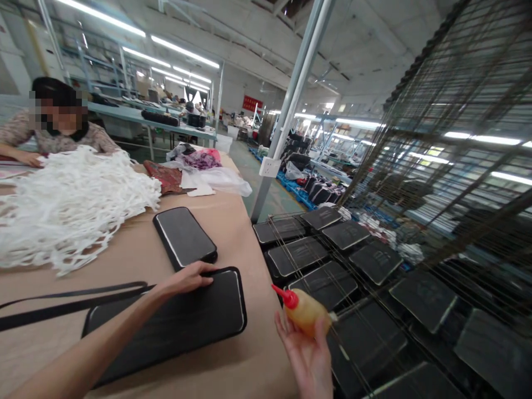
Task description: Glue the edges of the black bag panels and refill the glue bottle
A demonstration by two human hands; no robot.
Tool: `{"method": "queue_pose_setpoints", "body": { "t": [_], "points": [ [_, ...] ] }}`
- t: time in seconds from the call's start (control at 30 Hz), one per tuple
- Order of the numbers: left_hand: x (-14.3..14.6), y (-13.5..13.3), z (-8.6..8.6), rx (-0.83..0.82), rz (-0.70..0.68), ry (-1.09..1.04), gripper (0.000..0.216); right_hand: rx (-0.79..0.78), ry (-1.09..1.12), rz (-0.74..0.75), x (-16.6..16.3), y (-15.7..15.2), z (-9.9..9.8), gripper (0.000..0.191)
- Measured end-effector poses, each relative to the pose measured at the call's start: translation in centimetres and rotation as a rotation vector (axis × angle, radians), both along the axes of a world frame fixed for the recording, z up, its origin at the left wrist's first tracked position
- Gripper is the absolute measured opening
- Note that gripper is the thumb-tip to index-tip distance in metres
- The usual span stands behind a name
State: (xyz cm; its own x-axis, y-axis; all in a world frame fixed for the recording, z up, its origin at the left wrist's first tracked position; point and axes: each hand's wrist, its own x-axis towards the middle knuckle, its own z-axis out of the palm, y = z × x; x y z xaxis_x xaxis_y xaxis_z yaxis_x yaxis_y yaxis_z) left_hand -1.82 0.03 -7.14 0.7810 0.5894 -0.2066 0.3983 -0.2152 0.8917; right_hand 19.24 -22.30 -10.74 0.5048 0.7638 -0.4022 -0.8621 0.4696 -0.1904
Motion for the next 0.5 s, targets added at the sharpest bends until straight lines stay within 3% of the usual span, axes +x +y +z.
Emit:
{"method": "queue_pose_setpoints", "body": {
  "t": [0.27,0.5],
  "points": [
    [0.5,1.8,-4.8,0.099,-0.005,0.021,0.033,-0.007,0.071,0.033,-0.7,1.6,-3.9,0.044],
    [1.3,2.1,-7.3,0.18,-0.133,0.096,0.032,0.018,0.073,0.012,-2.2,1.9,-7.9,0.046]
  ]
}}
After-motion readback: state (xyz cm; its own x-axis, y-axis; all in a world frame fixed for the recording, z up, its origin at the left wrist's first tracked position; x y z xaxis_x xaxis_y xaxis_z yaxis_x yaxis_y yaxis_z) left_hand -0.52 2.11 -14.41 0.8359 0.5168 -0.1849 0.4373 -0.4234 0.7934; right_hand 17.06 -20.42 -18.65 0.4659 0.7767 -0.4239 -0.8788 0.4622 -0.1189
